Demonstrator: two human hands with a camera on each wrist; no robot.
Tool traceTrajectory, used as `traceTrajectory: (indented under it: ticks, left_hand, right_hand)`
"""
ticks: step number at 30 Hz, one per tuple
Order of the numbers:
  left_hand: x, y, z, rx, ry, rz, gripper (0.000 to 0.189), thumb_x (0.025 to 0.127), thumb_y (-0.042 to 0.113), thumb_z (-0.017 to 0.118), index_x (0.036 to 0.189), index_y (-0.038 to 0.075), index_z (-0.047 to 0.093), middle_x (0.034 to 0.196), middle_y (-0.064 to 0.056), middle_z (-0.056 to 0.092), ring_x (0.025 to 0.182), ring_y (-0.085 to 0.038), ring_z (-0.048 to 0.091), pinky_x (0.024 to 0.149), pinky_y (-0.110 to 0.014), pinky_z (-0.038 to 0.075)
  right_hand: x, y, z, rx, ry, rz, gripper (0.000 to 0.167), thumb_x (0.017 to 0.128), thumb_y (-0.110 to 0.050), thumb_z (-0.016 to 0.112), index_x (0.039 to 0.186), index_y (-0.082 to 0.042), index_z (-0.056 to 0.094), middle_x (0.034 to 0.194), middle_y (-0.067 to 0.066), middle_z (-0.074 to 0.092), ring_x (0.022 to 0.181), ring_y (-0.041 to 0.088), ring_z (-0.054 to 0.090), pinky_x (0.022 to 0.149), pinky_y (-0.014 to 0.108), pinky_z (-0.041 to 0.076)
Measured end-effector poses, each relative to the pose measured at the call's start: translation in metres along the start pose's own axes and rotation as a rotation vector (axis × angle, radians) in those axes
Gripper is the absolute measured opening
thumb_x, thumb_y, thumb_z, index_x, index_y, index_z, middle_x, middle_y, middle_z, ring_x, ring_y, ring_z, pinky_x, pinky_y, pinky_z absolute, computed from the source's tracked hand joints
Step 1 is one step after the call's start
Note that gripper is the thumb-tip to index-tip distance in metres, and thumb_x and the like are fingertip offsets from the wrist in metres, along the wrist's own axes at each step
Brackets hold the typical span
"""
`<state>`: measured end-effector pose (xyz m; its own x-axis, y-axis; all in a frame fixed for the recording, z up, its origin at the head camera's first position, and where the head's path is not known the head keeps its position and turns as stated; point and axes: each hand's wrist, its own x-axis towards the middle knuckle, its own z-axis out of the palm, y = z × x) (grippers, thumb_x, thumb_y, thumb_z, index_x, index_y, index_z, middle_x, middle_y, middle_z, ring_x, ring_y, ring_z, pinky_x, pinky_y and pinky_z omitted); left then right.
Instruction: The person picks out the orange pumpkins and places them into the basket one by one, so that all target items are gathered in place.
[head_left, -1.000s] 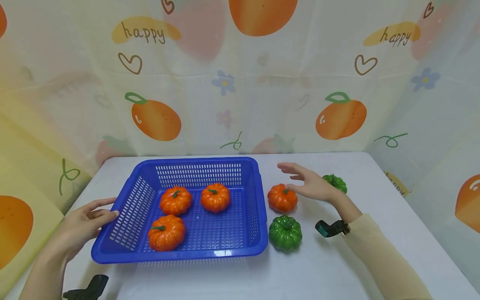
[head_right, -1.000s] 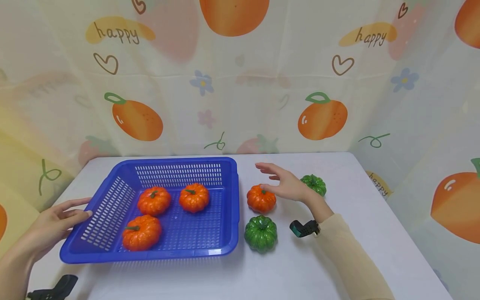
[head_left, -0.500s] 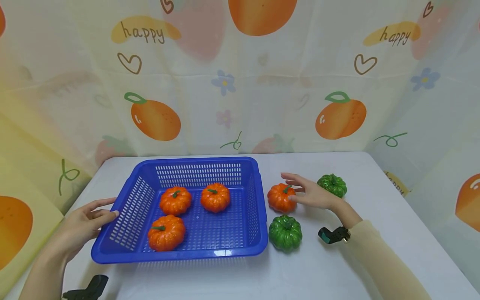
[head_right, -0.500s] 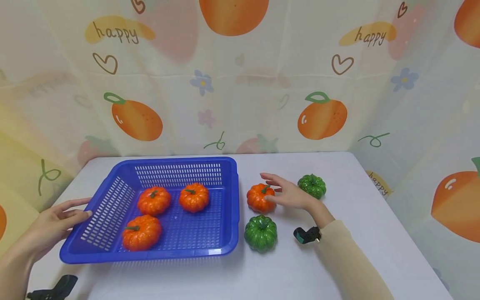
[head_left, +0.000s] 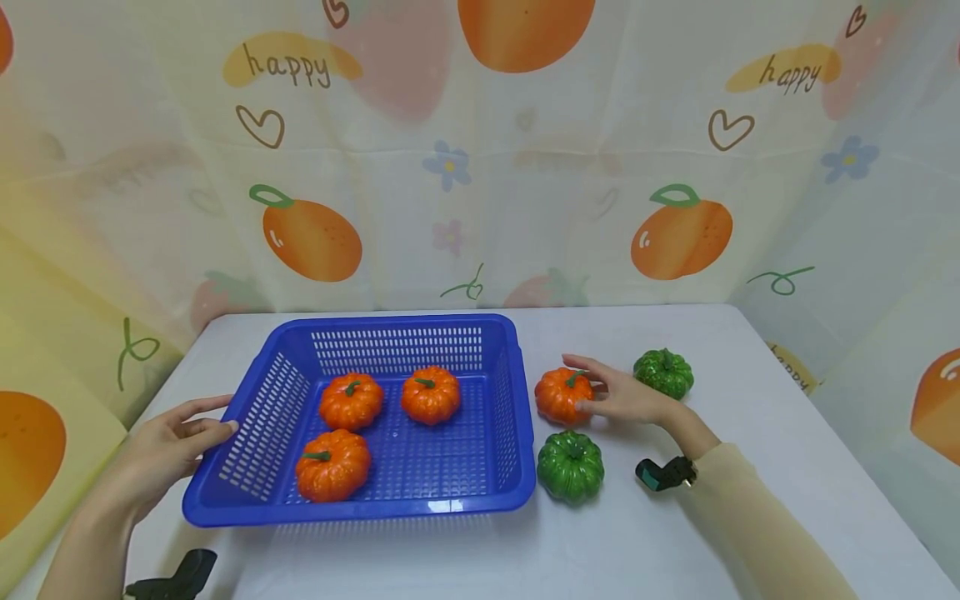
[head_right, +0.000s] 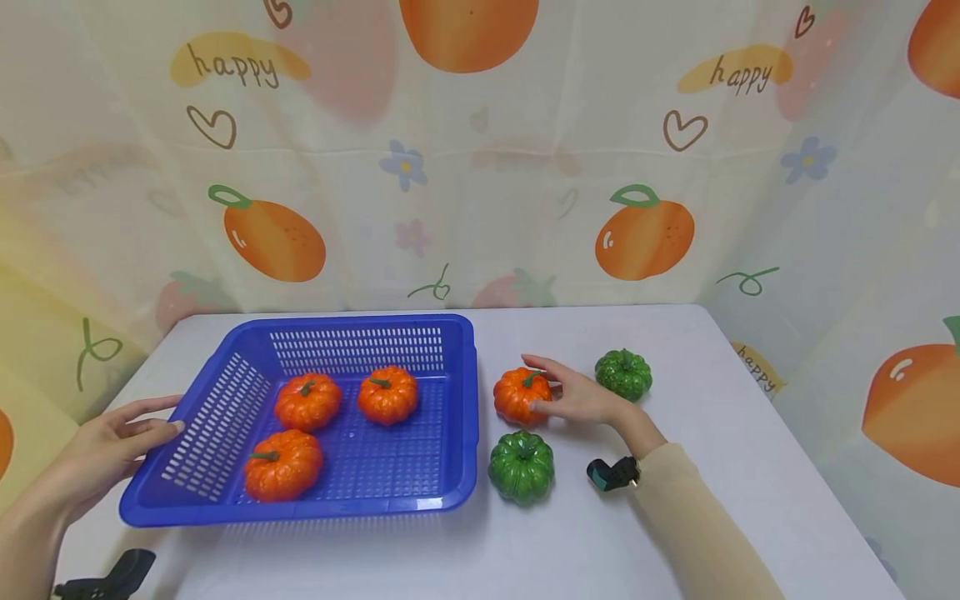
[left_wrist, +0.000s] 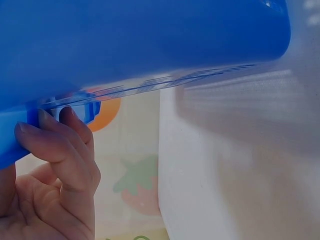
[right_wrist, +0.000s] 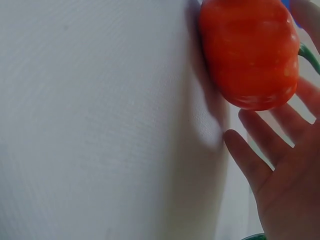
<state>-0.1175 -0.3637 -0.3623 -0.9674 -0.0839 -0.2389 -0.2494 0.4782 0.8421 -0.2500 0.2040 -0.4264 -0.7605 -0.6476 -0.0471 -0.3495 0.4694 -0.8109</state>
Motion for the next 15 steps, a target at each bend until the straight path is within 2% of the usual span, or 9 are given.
traceTrajectory:
  ticks: [6,15]
  left_hand:
    - [-0.0001,-0.0004,0.0001,-0.010,-0.002,0.015,0.061,0.089,0.036,0.059,0.138,0.008,0.035,0.085,0.013,0.064,0.074,-0.012,0.063,0.067,-0.030,0.054]
    - [0.0002,-0.0001,0.0005,0.003,-0.003,0.000,0.066,0.089,0.037,0.059,0.140,0.005,0.032,0.087,0.010,0.064,0.075,-0.012,0.063,0.068,-0.030,0.054]
  right_hand:
    - [0.0005,0.0000,0.0008,-0.009,-0.005,0.017,0.077,0.086,-0.029,0.065,0.147,-0.015,0.021,0.149,0.010,0.026,0.132,0.041,0.029,0.101,0.051,0.035]
    - [0.0002,-0.0024,0.0022,-0.007,-0.020,0.045,0.076,0.085,-0.031,0.065,0.146,-0.015,0.023,0.146,0.013,0.032,0.130,0.038,0.034,0.100,0.052,0.035]
